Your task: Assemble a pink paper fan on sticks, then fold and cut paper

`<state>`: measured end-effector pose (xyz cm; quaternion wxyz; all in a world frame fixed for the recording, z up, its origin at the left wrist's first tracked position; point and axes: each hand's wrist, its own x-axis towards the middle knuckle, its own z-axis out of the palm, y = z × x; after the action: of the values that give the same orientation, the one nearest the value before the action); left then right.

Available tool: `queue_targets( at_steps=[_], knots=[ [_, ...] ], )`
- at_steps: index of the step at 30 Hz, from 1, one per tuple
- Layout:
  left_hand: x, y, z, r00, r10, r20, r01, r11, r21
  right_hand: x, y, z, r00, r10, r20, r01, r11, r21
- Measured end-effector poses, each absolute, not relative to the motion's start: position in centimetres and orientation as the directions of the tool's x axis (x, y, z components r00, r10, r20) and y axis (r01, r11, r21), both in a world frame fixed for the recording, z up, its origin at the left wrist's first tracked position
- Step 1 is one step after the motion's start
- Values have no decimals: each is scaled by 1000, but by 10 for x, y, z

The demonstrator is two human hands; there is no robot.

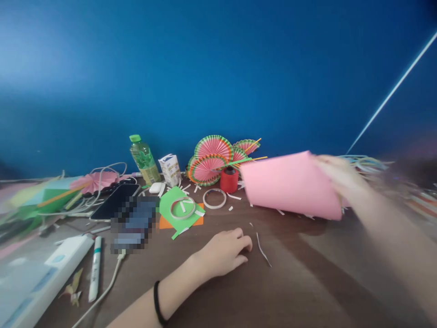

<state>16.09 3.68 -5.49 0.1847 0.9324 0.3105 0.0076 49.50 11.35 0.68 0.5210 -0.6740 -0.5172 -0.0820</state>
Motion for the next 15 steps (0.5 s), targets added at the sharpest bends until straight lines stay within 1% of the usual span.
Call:
queue_targets(
  at_steps=[1,2,3,4,5,6,7,8,9,10,11,12,13,14,15],
  knots=[
    [161,37,-56,806,585,-92,575,-736,358,512,119,23,536,537,652,757,36,-652],
    [162,37,-57,805,587,-84,573,-732,368,527,122,38,612,424,668,735,7,-678],
    [162,37,-58,803,591,-78,573,-728,377,537,123,51,673,278,685,714,-4,-700],
    [162,37,-58,800,595,-74,574,-724,383,542,120,61,688,0,725,724,60,-687],
    [161,37,-58,796,602,-70,577,-718,388,541,116,66,621,-78,780,781,145,-608],
    [161,37,-59,791,608,-67,581,-712,394,535,110,68,564,-215,798,826,172,-537],
    [161,36,-59,786,615,-65,584,-705,402,524,102,65,466,-113,877,879,172,-445],
    [161,36,-60,783,619,-67,585,-695,417,509,94,58,349,46,936,918,185,-351],
    [161,36,-60,779,623,-70,585,-682,439,492,86,48,247,165,955,939,202,-278],
    [161,37,-60,771,633,-69,586,-662,468,474,77,36,145,326,934,942,243,-231],
    [161,38,-60,755,652,-64,588,-631,507,456,68,22,59,417,907,928,313,-204],
    [160,42,-59,727,684,-56,588,-579,565,440,59,8,-112,478,871,898,425,-117],
    [159,46,-58,682,729,-46,579,-501,643,425,49,-5,-289,464,838,834,552,-18],
    [157,53,-56,618,785,-42,549,-393,738,411,39,-16,-428,453,782,768,638,51],
    [153,60,-53,543,837,-57,480,-254,840,399,28,-25,-542,383,748,685,717,129]
  ],
)
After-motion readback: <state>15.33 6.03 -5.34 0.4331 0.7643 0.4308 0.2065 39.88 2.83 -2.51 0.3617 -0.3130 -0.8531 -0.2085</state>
